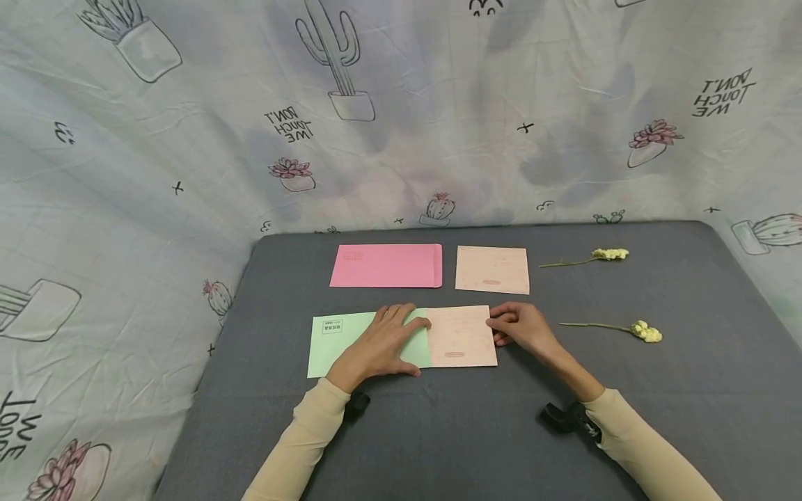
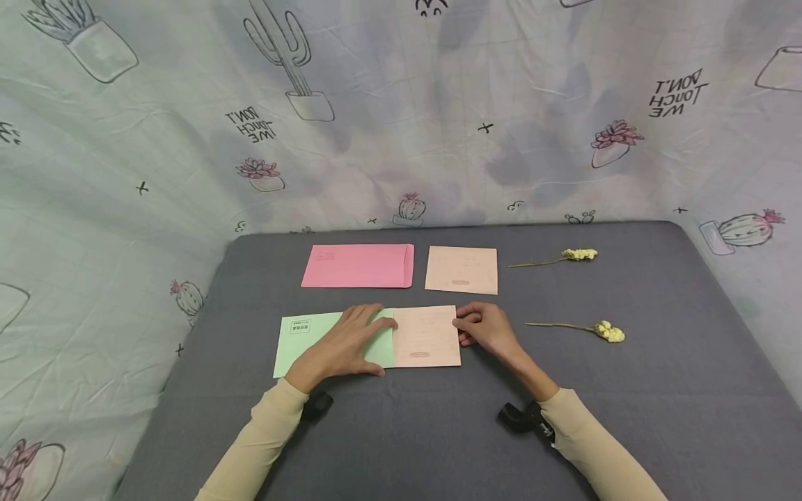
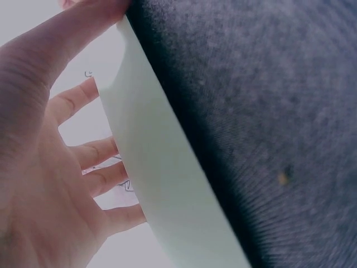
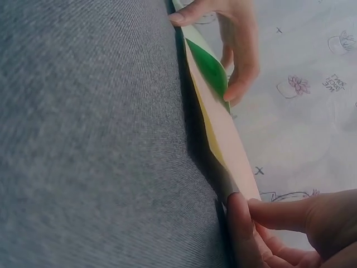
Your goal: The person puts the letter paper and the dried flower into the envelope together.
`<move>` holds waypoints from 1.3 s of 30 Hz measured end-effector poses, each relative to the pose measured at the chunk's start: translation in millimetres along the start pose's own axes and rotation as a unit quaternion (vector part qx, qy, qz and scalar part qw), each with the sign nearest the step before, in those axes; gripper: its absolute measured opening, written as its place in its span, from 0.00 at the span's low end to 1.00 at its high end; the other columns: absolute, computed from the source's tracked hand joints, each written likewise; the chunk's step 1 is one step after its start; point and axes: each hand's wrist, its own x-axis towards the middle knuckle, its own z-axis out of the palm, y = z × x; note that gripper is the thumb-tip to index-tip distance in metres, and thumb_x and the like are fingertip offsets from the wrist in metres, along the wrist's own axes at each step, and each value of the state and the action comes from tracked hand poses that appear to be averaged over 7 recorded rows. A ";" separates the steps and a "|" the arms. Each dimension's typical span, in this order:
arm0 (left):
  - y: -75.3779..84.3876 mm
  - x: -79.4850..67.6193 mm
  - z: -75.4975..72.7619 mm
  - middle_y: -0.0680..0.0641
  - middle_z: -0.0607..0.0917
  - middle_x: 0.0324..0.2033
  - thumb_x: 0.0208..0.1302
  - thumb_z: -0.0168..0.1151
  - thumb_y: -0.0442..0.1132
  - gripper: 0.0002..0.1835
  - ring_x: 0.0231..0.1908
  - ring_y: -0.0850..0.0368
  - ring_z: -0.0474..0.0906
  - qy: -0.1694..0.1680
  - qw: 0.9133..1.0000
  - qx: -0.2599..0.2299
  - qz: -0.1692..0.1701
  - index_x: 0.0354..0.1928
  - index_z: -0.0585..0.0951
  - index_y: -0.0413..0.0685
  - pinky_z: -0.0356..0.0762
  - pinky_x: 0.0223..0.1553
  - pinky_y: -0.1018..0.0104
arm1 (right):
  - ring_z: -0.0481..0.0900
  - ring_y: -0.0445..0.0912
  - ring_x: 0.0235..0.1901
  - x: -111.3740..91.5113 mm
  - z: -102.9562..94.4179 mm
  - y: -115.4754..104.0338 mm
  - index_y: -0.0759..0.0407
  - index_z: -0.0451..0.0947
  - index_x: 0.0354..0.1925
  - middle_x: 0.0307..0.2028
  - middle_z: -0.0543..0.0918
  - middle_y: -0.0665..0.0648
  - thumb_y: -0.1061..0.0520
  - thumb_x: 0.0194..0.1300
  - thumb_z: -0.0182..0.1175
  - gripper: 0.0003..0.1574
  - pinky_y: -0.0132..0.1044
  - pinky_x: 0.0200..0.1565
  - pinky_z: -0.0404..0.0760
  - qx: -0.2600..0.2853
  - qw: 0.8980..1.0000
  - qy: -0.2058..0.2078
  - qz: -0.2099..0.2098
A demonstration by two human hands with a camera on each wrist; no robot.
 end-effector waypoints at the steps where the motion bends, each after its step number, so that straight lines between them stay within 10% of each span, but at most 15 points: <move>1: 0.1 0.1 0.1 0.42 0.69 0.63 0.41 0.78 0.63 0.45 0.63 0.47 0.64 0.000 1.000 0.000 0.000 0.63 0.72 0.58 0.59 0.65 0.46 | 0.82 0.45 0.23 0.1 0.2 -0.5 0.76 0.75 0.47 0.28 0.84 0.60 0.65 0.66 0.62 0.15 0.36 0.29 0.84 -0.004 1.000 0.004 0.001; 17: 0.6 0.6 3.7 0.42 0.69 0.64 0.40 0.79 0.62 0.45 0.64 0.46 0.64 0.004 1.000 -0.003 -0.005 0.63 0.72 0.59 0.59 0.66 0.44 | 0.84 0.47 0.25 -0.9 7.6 -4.5 0.75 0.81 0.46 0.32 0.86 0.63 0.65 0.67 0.60 0.13 0.34 0.28 0.84 -0.090 0.994 0.025 -0.047; 39: 2.0 1.0 4.0 0.42 0.68 0.65 0.41 0.78 0.62 0.45 0.65 0.46 0.62 -0.006 1.000 -0.004 -0.017 0.63 0.71 0.60 0.57 0.67 0.43 | 0.80 0.42 0.25 -10.2 27.6 -14.8 0.69 0.83 0.48 0.29 0.85 0.52 0.58 0.68 0.61 0.16 0.33 0.27 0.80 -0.174 0.979 -0.076 -0.077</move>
